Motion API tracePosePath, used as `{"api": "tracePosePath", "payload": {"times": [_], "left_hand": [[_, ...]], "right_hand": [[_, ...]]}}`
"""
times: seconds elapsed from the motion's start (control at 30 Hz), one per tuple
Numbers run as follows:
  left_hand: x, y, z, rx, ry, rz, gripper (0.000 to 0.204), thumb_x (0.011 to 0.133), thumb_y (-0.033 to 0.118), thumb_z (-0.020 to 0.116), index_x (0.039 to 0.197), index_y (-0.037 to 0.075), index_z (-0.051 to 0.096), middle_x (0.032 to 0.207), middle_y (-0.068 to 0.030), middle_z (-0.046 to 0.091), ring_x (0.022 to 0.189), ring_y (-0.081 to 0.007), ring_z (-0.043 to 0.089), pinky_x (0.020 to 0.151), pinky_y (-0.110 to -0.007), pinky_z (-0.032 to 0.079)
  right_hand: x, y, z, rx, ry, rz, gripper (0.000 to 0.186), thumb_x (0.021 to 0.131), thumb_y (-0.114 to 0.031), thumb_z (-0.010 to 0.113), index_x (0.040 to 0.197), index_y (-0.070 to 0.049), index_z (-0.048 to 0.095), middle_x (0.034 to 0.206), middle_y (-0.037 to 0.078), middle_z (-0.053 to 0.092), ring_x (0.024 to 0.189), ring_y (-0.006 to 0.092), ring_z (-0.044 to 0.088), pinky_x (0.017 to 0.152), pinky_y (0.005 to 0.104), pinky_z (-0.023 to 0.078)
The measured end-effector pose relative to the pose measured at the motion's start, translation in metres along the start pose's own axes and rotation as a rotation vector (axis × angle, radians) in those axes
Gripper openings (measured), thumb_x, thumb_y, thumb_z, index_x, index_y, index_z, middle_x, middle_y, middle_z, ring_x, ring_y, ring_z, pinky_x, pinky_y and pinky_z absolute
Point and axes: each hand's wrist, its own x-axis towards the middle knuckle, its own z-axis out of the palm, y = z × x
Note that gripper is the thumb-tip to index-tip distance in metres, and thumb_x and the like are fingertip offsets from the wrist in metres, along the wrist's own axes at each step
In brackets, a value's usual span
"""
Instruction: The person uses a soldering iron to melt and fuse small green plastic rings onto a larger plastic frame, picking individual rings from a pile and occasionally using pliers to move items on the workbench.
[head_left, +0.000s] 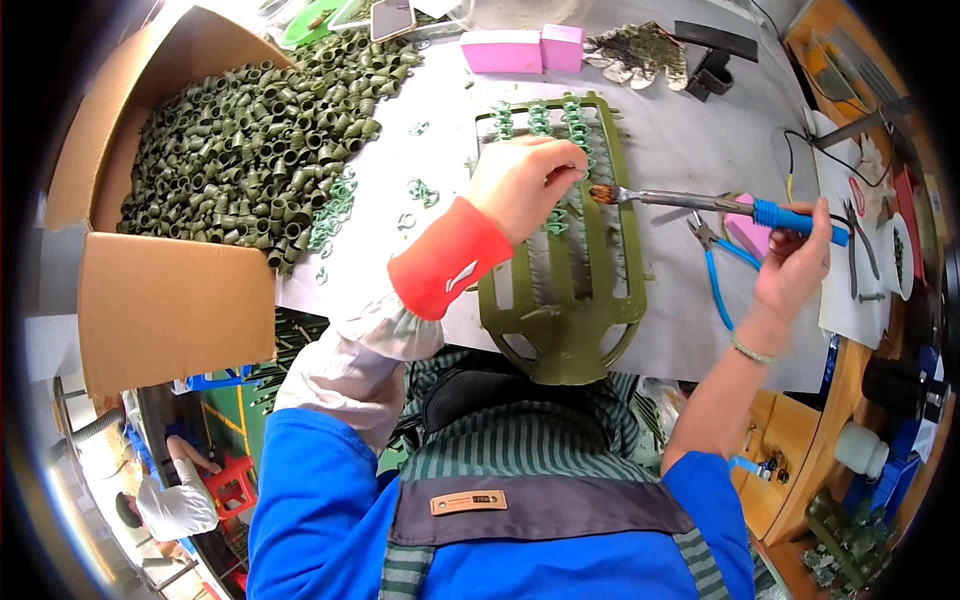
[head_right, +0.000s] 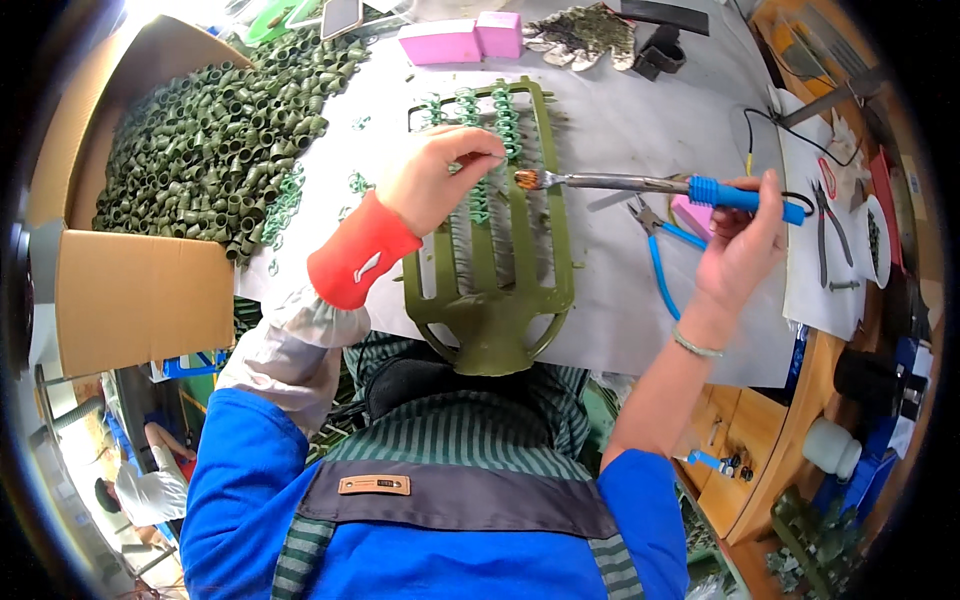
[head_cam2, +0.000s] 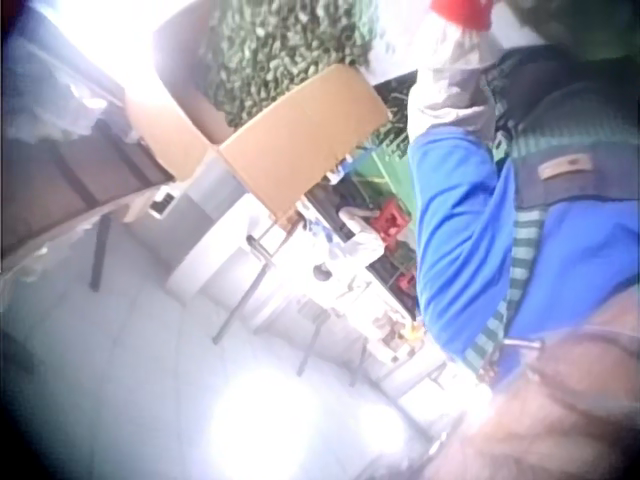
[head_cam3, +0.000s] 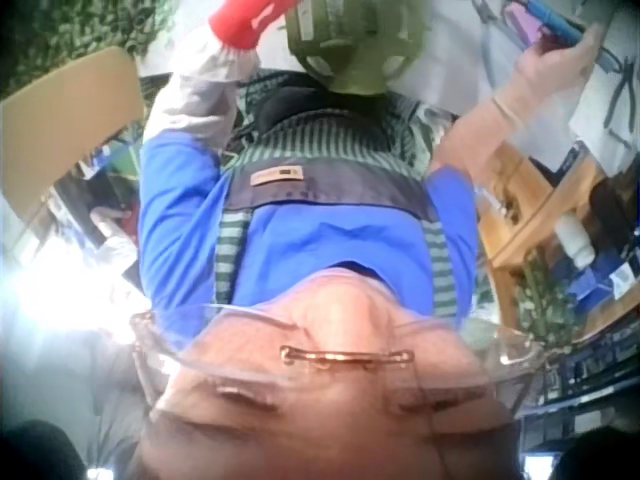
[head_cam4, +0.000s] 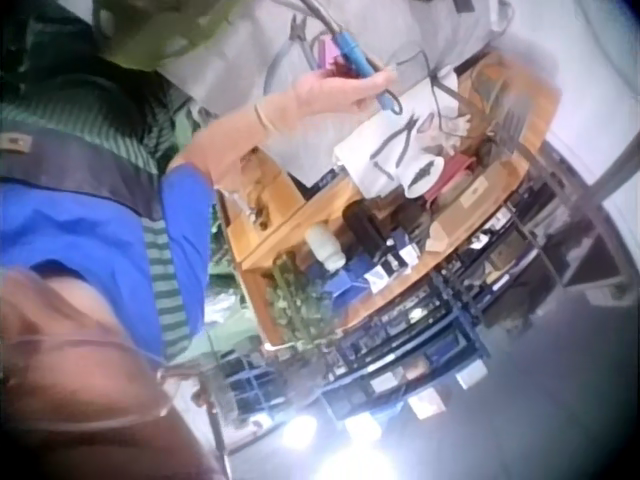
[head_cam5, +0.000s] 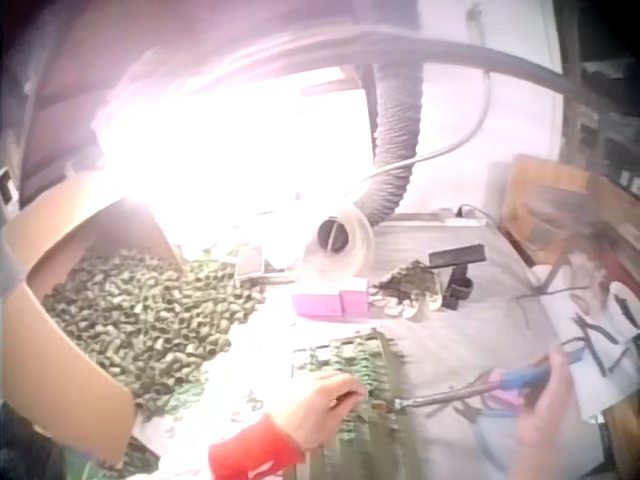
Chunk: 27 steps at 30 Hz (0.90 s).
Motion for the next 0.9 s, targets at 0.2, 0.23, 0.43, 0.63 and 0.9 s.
{"api": "tracePosePath", "payload": {"times": [0.2,0.23,0.43,0.63,0.9], "left_hand": [[0.013,-0.002,0.018,0.251,0.062,0.154,0.008,0.077,0.015,0.069,0.085,0.014,0.07,0.08,0.0004,0.067,0.084,-0.0178,0.059,0.072,-0.031,0.05],[0.013,-0.002,0.018,0.253,0.064,0.155,0.008,0.077,0.015,0.069,0.085,0.014,0.07,0.079,0.0004,0.066,0.084,-0.0177,0.058,0.071,-0.031,0.05],[0.006,-0.007,0.013,0.299,0.063,0.15,0.009,0.077,0.015,0.069,0.086,0.015,0.069,0.081,0.0005,0.067,0.084,-0.0188,0.058,0.072,-0.031,0.05],[-0.002,-0.025,-0.042,-0.236,0.16,-0.192,0.016,0.086,0.016,0.068,0.097,0.006,0.065,0.084,0.0014,0.066,0.078,-0.005,0.06,0.071,-0.023,0.049],[-0.091,-0.082,-0.105,0.187,-0.235,-0.883,0.027,0.079,0.025,0.074,0.091,0.002,0.064,0.073,-0.0064,0.065,0.06,-0.012,0.063,0.055,-0.025,0.05]], "right_hand": [[-0.004,0.005,0.009,0.045,-0.056,0.048,0.035,0.087,-0.029,0.063,0.067,-0.001,0.061,0.059,0.004,0.057,0.048,0.0076,0.047,0.049,0.019,0.037],[-0.005,0.006,0.009,0.061,-0.072,0.058,0.035,0.087,-0.028,0.063,0.067,0.001,0.061,0.059,0.004,0.057,0.047,0.008,0.047,0.049,0.019,0.037],[-0.004,-0.003,0.006,0.01,0.014,0.001,0.034,0.087,-0.029,0.062,0.067,-0.002,0.061,0.061,0.003,0.056,0.049,0.0073,0.046,0.048,0.0191,0.035],[0.004,-0.009,-0.012,0.037,0.064,0.078,0.032,0.089,-0.031,0.059,0.072,-0.004,0.058,0.068,0.004,0.058,0.053,0.0085,0.043,0.052,0.0208,0.033],[0.0,-0.009,-0.011,0.071,0.005,0.085,0.031,0.089,-0.031,0.058,0.073,-0.004,0.056,0.071,0.003,0.057,0.054,0.0083,0.042,0.05,0.0206,0.03]]}}
